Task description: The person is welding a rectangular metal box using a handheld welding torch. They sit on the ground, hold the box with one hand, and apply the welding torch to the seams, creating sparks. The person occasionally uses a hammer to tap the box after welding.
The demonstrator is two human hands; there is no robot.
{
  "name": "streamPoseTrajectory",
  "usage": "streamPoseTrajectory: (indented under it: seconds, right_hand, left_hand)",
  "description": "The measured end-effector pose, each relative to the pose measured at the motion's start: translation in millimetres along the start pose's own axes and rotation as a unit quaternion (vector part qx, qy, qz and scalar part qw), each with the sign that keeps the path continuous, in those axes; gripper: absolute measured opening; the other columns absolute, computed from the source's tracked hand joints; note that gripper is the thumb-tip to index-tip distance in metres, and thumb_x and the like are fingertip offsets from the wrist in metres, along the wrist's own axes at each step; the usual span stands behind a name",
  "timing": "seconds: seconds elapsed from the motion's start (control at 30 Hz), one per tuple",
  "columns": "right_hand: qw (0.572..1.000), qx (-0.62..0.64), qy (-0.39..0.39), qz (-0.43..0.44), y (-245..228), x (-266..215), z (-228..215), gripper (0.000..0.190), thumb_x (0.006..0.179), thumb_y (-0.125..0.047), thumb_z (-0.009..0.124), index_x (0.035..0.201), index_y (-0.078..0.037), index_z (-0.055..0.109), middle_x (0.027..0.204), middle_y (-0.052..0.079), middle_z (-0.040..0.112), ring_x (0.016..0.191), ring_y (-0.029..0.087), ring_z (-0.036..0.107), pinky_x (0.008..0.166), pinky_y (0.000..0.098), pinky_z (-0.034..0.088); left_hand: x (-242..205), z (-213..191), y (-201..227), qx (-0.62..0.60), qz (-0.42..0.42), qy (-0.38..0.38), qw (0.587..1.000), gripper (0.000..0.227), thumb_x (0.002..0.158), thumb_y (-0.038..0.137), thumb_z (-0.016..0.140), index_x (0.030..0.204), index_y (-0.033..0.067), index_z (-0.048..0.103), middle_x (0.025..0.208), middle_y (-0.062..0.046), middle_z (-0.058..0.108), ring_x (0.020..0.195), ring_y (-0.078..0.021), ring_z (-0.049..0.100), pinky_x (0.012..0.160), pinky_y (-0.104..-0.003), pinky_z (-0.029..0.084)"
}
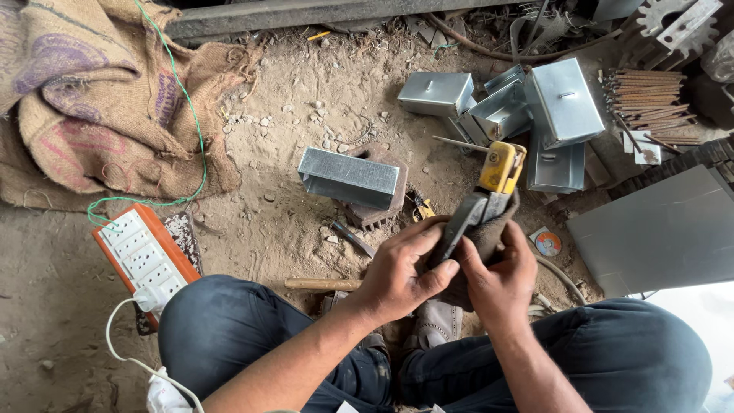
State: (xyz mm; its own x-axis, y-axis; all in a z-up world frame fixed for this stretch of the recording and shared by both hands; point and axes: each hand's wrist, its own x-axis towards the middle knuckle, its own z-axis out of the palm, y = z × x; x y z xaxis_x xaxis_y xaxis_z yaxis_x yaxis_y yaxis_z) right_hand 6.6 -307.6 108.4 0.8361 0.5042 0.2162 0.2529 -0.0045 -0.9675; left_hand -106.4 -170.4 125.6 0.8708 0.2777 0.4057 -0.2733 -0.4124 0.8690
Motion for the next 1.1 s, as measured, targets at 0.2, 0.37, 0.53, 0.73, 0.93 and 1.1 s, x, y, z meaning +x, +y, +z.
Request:
streamPoseTrajectory:
  seconds: [0.2,0.37,0.53,0.73,0.93,1.1]
  right_hand:
    - [0.981,0.187,-0.001,0.041,1.5,-4.3,-7.4,0.038,0.101,-0.012,0.068,0.134,0.000,0.055,0.116,0.009,0.066,0.105,0.016,0.066,0.093,0.0294,0.058]
    - [0.944,0.309,-0.042,0.109,-4.1,-4.4,-5.8,0.066,0.088,-0.027,0.075,0.142,-0.009,0.041,0.114,0.009,0.063,0.106,0.020,0.066,0.089,0.0356,0.060]
    - [0.979,0.158,-0.022,0.124,-9.4,-14.4,0.2,0.075,0.078,-0.025,0.086,0.136,-0.006,0.043,0.112,0.010,0.062,0.102,0.023,0.067,0.088,0.0410,0.060]
    - [0.990,-0.088,-0.008,0.112,9.5,-41.3,3.3,0.079,0.069,-0.035,0.089,0.130,-0.004,0.049,0.108,0.009,0.070,0.099,0.023,0.073,0.089,0.0384,0.062]
    - [0.980,-0.124,-0.036,0.151,28.8,-40.0,13.1,0.079,0.071,-0.036,0.087,0.130,-0.002,0.048,0.104,0.012,0.070,0.096,0.021,0.074,0.088,0.0349,0.061]
    - [0.981,-0.110,-0.043,0.157,31.2,-40.3,18.4,0.074,0.069,-0.040,0.087,0.122,-0.002,0.053,0.097,0.013,0.075,0.088,0.021,0.075,0.080,0.0351,0.063]
  left_hand:
    - [-0.9,6.3,-7.9,0.065,0.014,-0.053,0.996,0.085,0.103,0.071,0.038,0.150,0.0015,0.053,0.145,-0.022,0.059,0.128,-0.0334,0.066,0.108,-0.045,0.058]
    - [-6.6,10.2,-9.7,0.253,0.106,-0.005,0.962,0.075,0.101,0.065,0.046,0.148,0.0072,0.055,0.146,-0.015,0.060,0.130,-0.0303,0.065,0.113,-0.049,0.054]
    - [11.9,-17.7,-3.9,0.203,0.124,-0.136,0.962,0.061,0.097,0.066,0.058,0.126,0.0127,0.062,0.140,-0.015,0.065,0.119,-0.0263,0.069,0.104,-0.040,0.060]
    - [43.5,-96.3,-21.0,0.406,-0.208,-0.307,0.835,0.057,0.093,0.057,0.064,0.128,0.0134,0.064,0.101,-0.006,0.072,0.090,-0.0202,0.072,0.082,-0.040,0.060]
    - [22.1,-103.0,-59.8,0.461,-0.293,-0.263,0.795,0.078,0.093,0.049,0.068,0.156,0.0177,0.035,0.087,-0.007,0.070,0.073,-0.0194,0.068,0.074,-0.039,0.062]
    - [16.2,-105.0,-72.1,0.426,-0.320,-0.226,0.815,0.072,0.094,0.047,0.068,0.155,0.0235,0.037,0.082,-0.004,0.069,0.071,-0.0174,0.067,0.074,-0.040,0.062]
